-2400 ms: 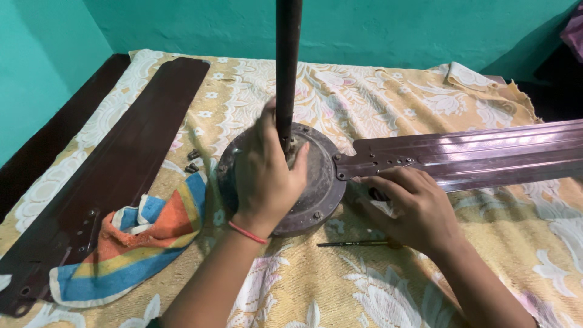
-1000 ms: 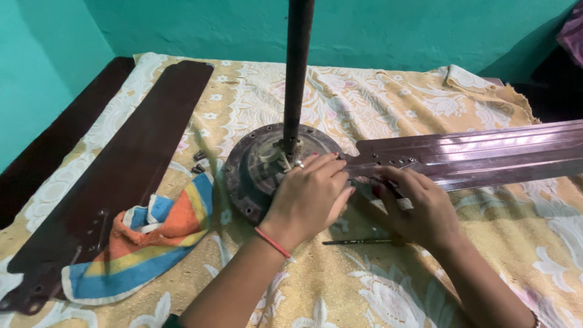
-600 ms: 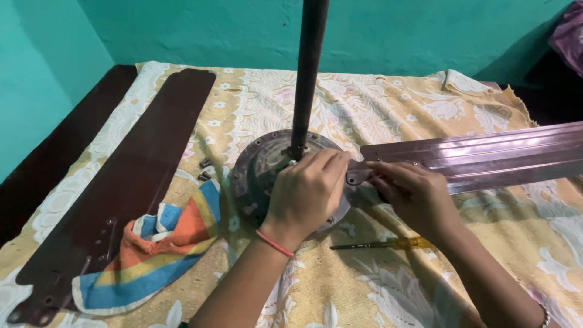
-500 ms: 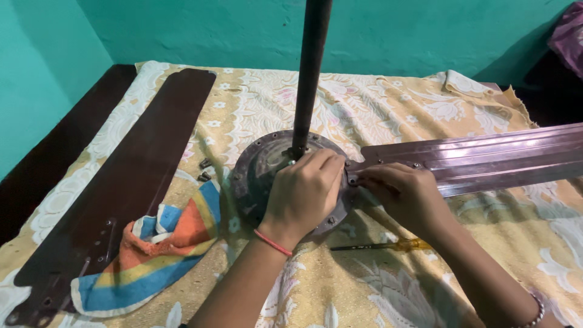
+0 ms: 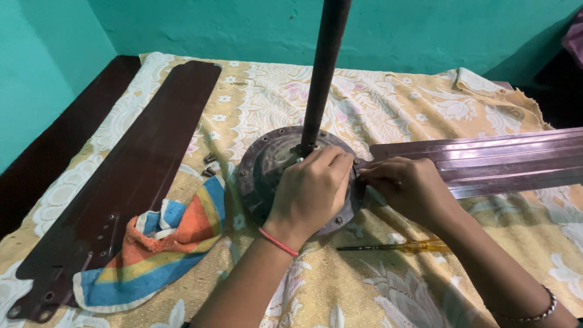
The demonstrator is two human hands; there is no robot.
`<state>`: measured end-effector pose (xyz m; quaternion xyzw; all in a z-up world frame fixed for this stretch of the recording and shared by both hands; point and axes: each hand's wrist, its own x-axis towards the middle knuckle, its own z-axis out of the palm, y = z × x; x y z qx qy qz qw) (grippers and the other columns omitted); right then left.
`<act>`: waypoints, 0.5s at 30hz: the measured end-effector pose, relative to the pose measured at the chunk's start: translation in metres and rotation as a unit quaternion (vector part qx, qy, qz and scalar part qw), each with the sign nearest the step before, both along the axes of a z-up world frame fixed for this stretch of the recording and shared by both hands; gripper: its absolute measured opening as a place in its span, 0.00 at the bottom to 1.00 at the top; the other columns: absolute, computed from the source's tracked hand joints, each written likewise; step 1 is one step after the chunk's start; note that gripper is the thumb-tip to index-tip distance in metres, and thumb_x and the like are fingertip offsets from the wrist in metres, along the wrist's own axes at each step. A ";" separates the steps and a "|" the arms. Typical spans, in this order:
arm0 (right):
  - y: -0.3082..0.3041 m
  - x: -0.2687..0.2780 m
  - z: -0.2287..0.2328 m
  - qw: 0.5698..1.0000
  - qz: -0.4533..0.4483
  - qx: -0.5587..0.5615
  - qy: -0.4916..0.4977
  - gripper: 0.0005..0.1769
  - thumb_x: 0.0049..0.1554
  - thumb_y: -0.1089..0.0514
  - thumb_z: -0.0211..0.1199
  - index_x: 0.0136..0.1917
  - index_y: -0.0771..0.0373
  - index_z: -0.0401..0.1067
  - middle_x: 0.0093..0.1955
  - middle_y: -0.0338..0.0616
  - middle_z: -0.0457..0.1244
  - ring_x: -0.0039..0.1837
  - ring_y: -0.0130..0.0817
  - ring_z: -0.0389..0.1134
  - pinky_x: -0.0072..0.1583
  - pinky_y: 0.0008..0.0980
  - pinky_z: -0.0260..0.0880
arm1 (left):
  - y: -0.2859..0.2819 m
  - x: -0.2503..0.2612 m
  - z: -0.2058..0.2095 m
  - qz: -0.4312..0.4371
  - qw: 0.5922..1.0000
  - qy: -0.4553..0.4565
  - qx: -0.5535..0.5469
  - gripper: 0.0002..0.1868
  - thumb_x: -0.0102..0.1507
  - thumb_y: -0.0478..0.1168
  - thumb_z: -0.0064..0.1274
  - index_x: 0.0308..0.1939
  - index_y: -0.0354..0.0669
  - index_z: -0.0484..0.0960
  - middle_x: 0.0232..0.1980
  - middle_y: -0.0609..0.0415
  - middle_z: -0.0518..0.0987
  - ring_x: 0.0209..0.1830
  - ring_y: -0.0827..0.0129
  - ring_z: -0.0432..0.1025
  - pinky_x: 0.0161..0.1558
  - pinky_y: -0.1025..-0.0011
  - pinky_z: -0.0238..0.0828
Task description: The person attaches a ceiling fan blade to the fan motor housing using a screwdriver and screws. They align the blade, insert screws, and tighten them to secure the blade in place.
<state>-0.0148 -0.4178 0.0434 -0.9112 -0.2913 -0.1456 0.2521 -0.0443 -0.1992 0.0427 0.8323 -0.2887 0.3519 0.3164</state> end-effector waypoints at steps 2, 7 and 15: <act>0.000 0.000 0.000 1.000 -0.002 -0.012 -0.001 0.11 0.50 0.63 0.70 0.49 0.61 0.83 0.48 0.47 0.74 0.46 0.41 0.77 0.47 0.35 0.79 | 0.000 0.000 -0.001 0.000 1.000 -0.001 0.000 0.04 0.64 0.32 0.55 0.42 0.38 0.83 0.43 0.50 0.82 0.43 0.58 0.80 0.43 0.65 0.79; 0.004 -0.004 -0.002 0.999 0.006 -0.017 -0.045 0.11 0.50 0.64 0.70 0.48 0.61 0.83 0.50 0.47 0.74 0.49 0.42 0.77 0.51 0.37 0.78 | 0.000 0.001 -0.001 -0.002 1.000 0.003 0.011 0.04 0.64 0.32 0.55 0.42 0.37 0.82 0.43 0.50 0.82 0.43 0.59 0.80 0.43 0.66 0.79; 0.020 -0.012 0.004 0.992 0.039 -0.074 -0.094 0.10 0.46 0.62 0.72 0.44 0.65 0.82 0.47 0.50 0.73 0.48 0.44 0.75 0.53 0.41 0.77 | 0.000 0.001 0.000 0.000 1.000 0.007 0.024 0.02 0.63 0.32 0.54 0.39 0.36 0.81 0.40 0.49 0.80 0.42 0.57 0.79 0.41 0.65 0.78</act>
